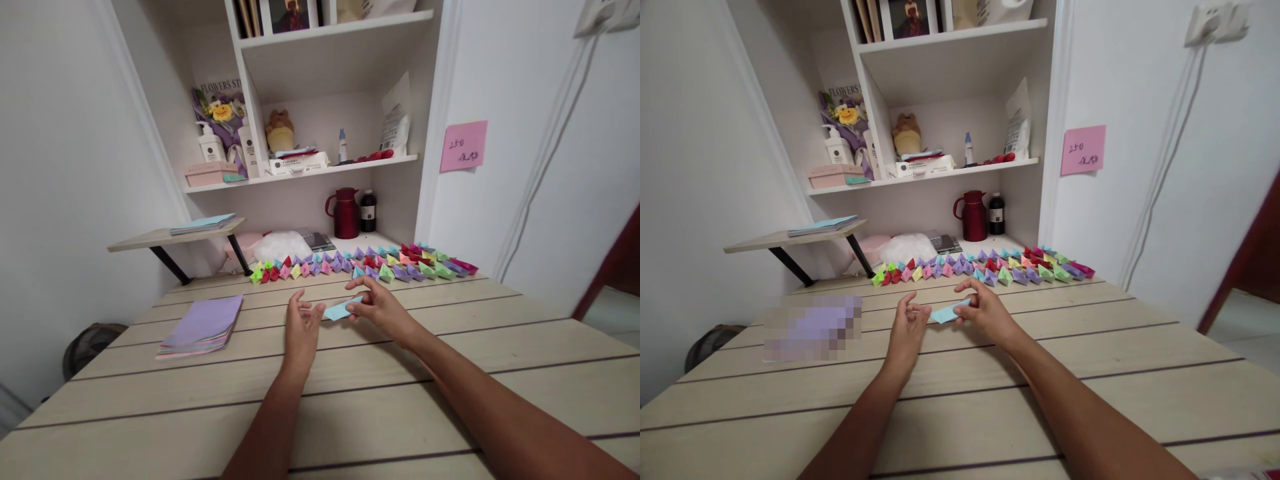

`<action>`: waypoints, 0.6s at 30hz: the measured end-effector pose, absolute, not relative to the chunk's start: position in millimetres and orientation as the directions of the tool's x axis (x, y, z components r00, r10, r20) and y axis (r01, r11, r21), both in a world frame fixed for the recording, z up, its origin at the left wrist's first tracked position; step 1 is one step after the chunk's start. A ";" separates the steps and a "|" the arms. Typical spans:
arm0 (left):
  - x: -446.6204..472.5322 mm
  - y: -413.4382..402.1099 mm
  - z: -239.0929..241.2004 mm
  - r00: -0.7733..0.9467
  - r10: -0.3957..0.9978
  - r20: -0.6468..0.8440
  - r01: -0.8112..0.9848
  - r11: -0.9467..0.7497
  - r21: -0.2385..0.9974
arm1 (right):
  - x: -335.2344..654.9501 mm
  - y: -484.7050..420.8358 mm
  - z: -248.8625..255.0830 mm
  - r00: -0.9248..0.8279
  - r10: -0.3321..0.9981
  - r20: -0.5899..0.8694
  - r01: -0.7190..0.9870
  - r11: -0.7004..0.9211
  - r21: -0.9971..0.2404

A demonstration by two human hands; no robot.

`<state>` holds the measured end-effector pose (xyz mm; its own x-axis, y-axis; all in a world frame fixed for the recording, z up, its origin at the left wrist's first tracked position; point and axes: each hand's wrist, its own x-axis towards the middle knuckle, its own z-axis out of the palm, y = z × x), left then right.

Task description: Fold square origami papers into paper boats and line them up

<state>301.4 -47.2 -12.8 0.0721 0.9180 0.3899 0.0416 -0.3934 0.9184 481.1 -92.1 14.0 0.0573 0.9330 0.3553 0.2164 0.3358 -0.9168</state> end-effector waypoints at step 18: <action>305.7 -50.4 -10.9 0.323 0.893 0.315 0.094 -0.361 0.928 | 477.3 -91.6 11.1 -0.083 0.914 0.398 0.324 0.402 -0.856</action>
